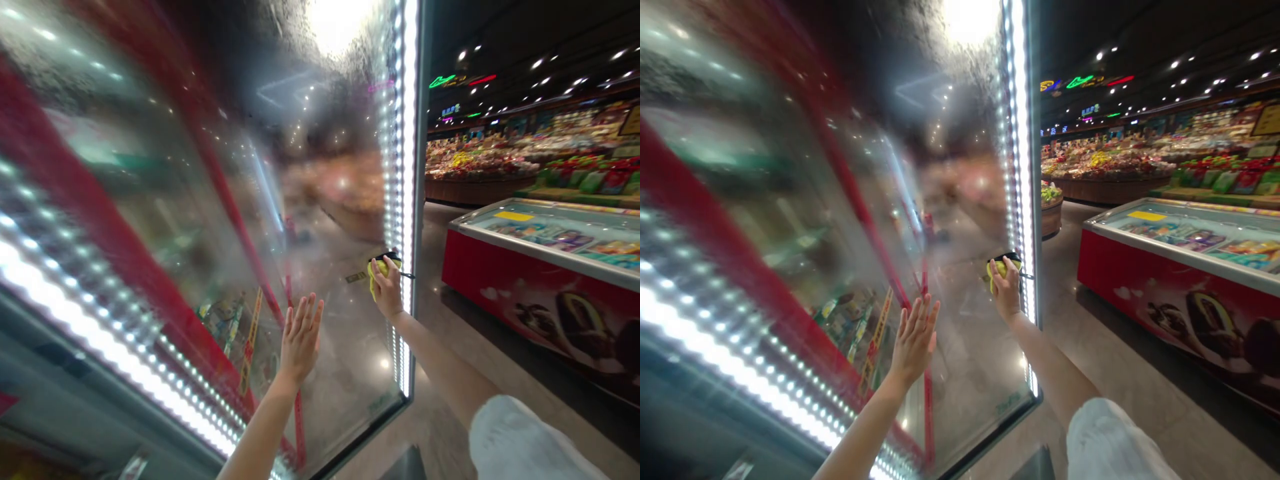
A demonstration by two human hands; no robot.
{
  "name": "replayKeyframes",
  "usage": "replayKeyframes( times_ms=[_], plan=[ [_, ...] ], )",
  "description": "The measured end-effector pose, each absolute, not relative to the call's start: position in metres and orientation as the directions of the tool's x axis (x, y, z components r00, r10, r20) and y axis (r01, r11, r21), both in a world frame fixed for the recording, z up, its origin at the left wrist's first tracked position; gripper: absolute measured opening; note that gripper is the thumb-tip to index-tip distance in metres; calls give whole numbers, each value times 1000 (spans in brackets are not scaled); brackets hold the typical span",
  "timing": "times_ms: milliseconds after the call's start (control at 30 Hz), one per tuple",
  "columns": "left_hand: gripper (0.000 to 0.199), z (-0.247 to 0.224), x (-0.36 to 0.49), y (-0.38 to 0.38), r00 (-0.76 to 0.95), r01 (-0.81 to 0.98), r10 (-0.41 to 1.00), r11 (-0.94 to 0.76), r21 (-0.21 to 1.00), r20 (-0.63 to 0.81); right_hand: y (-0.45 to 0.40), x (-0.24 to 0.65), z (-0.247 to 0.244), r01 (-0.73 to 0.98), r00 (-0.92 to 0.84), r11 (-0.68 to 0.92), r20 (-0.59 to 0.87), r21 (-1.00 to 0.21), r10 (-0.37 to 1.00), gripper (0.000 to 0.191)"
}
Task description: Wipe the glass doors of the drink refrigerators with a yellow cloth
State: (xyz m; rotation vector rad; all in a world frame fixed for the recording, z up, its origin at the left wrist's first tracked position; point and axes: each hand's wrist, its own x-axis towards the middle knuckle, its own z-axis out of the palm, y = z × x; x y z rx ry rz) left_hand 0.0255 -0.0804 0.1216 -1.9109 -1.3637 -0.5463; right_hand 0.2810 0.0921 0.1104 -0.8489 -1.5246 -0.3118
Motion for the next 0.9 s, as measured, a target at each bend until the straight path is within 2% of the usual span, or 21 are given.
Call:
replayKeyframes(
  times_ms=[167, 367, 500, 767, 900],
  plan=[
    [91, 123, 35, -70, 396, 916, 617, -210, -343, 680, 100, 296, 119, 618, -13, 746, 946, -248, 324, 43],
    [91, 128, 49, -59, 396, 917, 609, -221, -332, 688, 107, 306, 115, 627, 77, 713, 936, -314, 344, 47],
    [91, 132, 59, -50, 411, 911, 593, -246, -330, 692, 115, 304, 135, 654, 113, 676, 928, -339, 355, 49],
    [90, 136, 74, -38, 409, 912, 588, -251, -324, 698, 109, 317, 123, 647, 21, 713, 941, -271, 339, 45],
    [90, 140, 73, -36, 404, 915, 576, -234, -330, 710, 120, 317, 153, 635, 44, 725, 950, -266, 309, 48]
  ],
)
